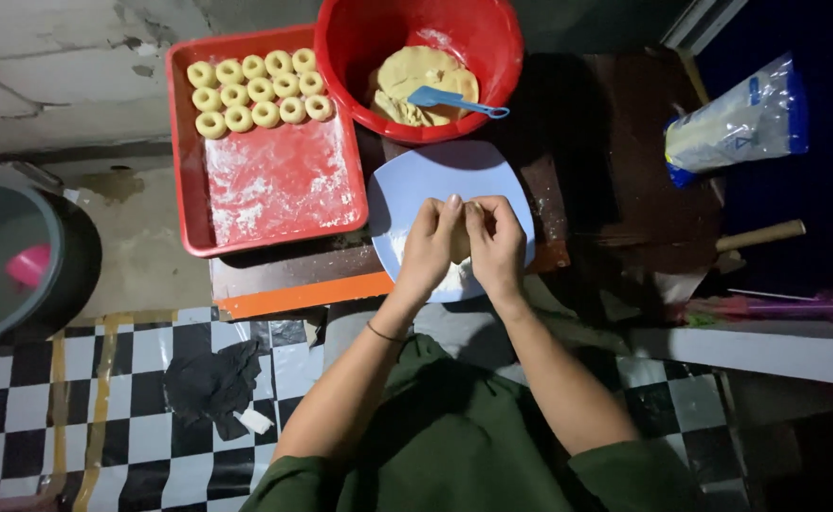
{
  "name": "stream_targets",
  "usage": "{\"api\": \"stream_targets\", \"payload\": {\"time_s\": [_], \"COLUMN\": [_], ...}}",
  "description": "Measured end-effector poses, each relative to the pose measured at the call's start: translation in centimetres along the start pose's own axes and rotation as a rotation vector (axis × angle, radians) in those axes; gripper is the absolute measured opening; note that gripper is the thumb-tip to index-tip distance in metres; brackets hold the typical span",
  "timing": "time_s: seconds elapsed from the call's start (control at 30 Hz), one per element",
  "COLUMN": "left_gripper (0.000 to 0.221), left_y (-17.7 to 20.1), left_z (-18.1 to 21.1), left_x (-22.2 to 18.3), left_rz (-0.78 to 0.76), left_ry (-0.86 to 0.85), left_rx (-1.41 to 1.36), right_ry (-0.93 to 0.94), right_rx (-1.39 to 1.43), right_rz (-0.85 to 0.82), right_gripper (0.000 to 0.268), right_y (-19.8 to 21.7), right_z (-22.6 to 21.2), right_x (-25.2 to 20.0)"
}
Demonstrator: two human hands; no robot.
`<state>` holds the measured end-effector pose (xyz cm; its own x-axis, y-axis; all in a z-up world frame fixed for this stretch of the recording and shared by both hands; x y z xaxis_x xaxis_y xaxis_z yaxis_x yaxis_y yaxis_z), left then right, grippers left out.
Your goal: The person is taking small portions of dough from a red bowl, rolling them into balls between their hands, and placing them onto a red tray already filled with shaped dough.
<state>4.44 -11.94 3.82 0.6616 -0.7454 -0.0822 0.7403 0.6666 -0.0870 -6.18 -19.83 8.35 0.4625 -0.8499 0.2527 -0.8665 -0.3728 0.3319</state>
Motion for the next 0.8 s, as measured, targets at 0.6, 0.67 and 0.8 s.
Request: {"api": "stream_targets", "payload": {"time_s": [0.6, 0.67, 0.8], "left_gripper": [0.041, 0.039, 0.035], "left_y": [1.8, 1.0, 3.4], "left_z": [2.8, 2.8, 5.3], "left_x": [-1.1, -1.6, -0.7], "left_rz": [0.264, 0.221, 0.313], "left_ry": [-0.116, -0.122, -0.163], "left_rx": [0.22, 0.282, 0.247], "right_ry": [-0.151, -0.137, 0.011], "right_rx": [0.3, 0.19, 0.044], "right_rz": [0.033, 0.062, 0.024], "right_gripper": [0.026, 0.025, 0.026], "right_y": [-0.4, -0.4, 0.1], "right_z": [2.3, 1.9, 0.8], "right_x": [1.1, 1.2, 1.3]}}
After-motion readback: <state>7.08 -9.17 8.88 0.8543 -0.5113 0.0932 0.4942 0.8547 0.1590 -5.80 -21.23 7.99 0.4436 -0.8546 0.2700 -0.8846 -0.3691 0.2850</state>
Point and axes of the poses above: each hand's wrist, its own x-axis towards the middle knuckle, its own y-axis out of the back of the hand, z = x × y, the point moved 10 cm from there along x, towards the middle knuckle, and after that the axes turned 1 degree about -y, right-handed, at the moved point
